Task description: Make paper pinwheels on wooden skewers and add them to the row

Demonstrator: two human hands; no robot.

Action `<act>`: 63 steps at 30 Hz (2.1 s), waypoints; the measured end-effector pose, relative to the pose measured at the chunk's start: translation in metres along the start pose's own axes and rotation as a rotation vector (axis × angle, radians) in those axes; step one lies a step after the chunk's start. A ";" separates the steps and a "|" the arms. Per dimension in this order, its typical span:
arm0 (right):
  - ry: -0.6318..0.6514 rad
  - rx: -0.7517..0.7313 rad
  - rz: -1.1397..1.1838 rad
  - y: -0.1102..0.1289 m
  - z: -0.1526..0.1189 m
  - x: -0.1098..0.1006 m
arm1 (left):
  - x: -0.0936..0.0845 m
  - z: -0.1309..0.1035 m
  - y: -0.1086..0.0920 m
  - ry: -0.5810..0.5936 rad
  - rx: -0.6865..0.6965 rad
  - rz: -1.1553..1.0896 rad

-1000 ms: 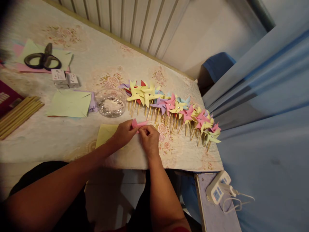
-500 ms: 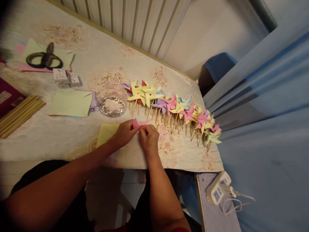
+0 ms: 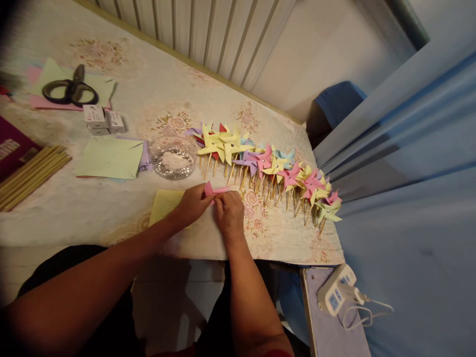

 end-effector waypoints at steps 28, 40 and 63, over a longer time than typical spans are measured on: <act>-0.018 0.074 0.070 -0.009 -0.001 0.002 | 0.000 0.000 0.000 0.004 -0.003 0.027; -0.035 0.069 0.053 -0.007 -0.002 0.002 | 0.000 0.001 -0.001 0.004 -0.007 0.036; -0.019 0.026 0.064 -0.007 0.000 0.001 | 0.000 0.000 -0.001 0.026 -0.041 0.010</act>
Point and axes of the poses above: each hand's wrist, its own z-axis towards the middle knuckle, its own x-axis out of the palm, y = z × x, the point moved 9 cm from there along z, towards the middle knuckle, and after that the axes turned 4 degrees about -x, right-handed, at the moved point
